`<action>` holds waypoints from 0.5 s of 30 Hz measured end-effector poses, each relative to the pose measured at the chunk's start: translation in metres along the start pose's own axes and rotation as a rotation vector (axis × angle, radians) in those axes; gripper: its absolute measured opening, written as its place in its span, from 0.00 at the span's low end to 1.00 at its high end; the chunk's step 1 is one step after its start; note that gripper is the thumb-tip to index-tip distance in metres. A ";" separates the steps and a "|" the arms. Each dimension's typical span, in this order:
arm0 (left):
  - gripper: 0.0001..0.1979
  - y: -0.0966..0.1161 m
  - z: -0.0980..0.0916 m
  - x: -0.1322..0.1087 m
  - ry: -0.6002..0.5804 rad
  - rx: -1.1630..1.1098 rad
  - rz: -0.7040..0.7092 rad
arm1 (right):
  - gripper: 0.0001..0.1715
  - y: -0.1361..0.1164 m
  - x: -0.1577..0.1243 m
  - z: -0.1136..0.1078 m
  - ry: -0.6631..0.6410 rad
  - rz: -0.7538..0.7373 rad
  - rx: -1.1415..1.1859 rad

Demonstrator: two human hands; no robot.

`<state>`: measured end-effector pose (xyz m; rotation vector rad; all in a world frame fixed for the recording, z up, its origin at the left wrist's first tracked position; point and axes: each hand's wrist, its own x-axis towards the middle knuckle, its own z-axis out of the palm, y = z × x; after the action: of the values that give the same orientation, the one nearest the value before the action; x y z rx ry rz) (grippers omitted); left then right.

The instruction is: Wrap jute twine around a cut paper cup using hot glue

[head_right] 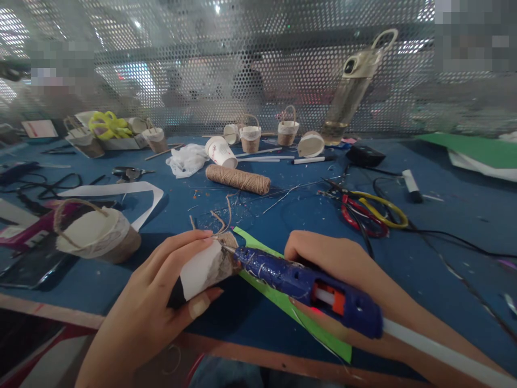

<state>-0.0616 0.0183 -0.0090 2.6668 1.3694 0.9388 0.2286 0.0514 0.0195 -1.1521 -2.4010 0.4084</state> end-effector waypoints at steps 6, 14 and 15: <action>0.22 0.000 -0.001 0.000 0.013 0.003 -0.002 | 0.10 -0.003 0.000 -0.002 0.016 -0.003 -0.014; 0.24 -0.001 0.002 -0.001 0.021 -0.010 -0.032 | 0.11 -0.002 -0.002 -0.001 0.027 0.020 -0.003; 0.24 -0.001 0.002 -0.001 0.024 -0.010 -0.035 | 0.11 -0.001 -0.002 -0.001 0.033 0.029 0.007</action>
<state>-0.0619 0.0187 -0.0117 2.6236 1.4069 0.9755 0.2295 0.0496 0.0205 -1.1832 -2.3548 0.4037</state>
